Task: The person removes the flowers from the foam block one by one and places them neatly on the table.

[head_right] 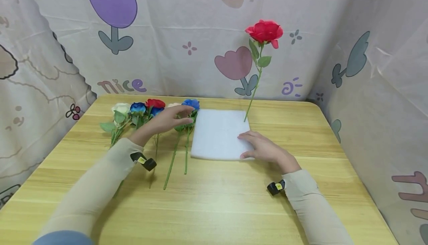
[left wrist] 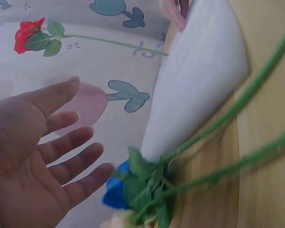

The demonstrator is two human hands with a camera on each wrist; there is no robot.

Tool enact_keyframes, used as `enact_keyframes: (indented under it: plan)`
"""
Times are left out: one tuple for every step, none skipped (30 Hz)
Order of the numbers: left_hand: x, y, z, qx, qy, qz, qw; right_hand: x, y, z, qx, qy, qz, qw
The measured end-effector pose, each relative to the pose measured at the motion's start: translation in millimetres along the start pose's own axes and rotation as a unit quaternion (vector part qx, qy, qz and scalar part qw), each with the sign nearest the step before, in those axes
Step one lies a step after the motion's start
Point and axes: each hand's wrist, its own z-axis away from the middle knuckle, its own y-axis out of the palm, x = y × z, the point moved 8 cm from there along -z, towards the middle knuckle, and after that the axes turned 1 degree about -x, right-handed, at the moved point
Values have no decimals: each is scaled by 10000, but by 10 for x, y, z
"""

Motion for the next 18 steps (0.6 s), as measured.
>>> enact_keyframes:
  plan:
    - [-10,23,-37,0,-2,46,10000,-1,0,0,2,4,-4,10000]
    - [-22,45,-73,-3,-11,82,10000,-1,0,-1,5,3,-4,10000]
    - [-36,66,-106,-7,-24,124,9999,-2,0,-2,7,2,-7,10000]
    - [-52,88,-140,-7,-29,169,9999,-3,0,-1,6,1,-7,10000]
    - [-69,109,-172,-9,-29,217,9998,-4,1,-1,6,-3,-6,10000]
    - [-90,130,-202,-7,-12,238,9997,-6,1,0,5,-10,-1,10000]
    - [-103,150,-232,-12,-18,257,9997,-7,0,-1,3,-16,-2,10000]
    - [-112,168,-259,-19,-32,290,9996,-7,-1,-2,1,-22,-1,10000]
    - [-120,186,-287,-20,-40,318,9995,-8,-1,-3,2,-25,-2,10000]
    - [-123,205,-313,-21,-54,342,9994,-9,0,-4,7,-24,0,10000]
    - [-124,222,-337,-23,-82,393,9992,-11,0,-5,10,-23,3,10000]
    - [-122,238,-361,-30,-96,435,9990,-12,0,-6,11,-24,12,10000]
    - [-116,253,-387,-48,-115,472,9988,-13,0,-7,11,-18,12,10000]
    - [-111,267,-413,-69,-127,509,9986,-13,-1,-7,12,-11,9,10000]
    - [-108,280,-439,-94,-131,550,9984,-13,-1,-7,11,-3,1,10000]
    - [-105,294,-466,-109,-135,616,9980,-13,-2,-7,12,7,-2,10000]
    - [-102,309,-495,-124,-139,678,9975,-12,-1,-5,13,15,-5,10000]
    - [-98,327,-527,-130,-149,733,9971,-10,-1,-3,14,23,-18,10000]
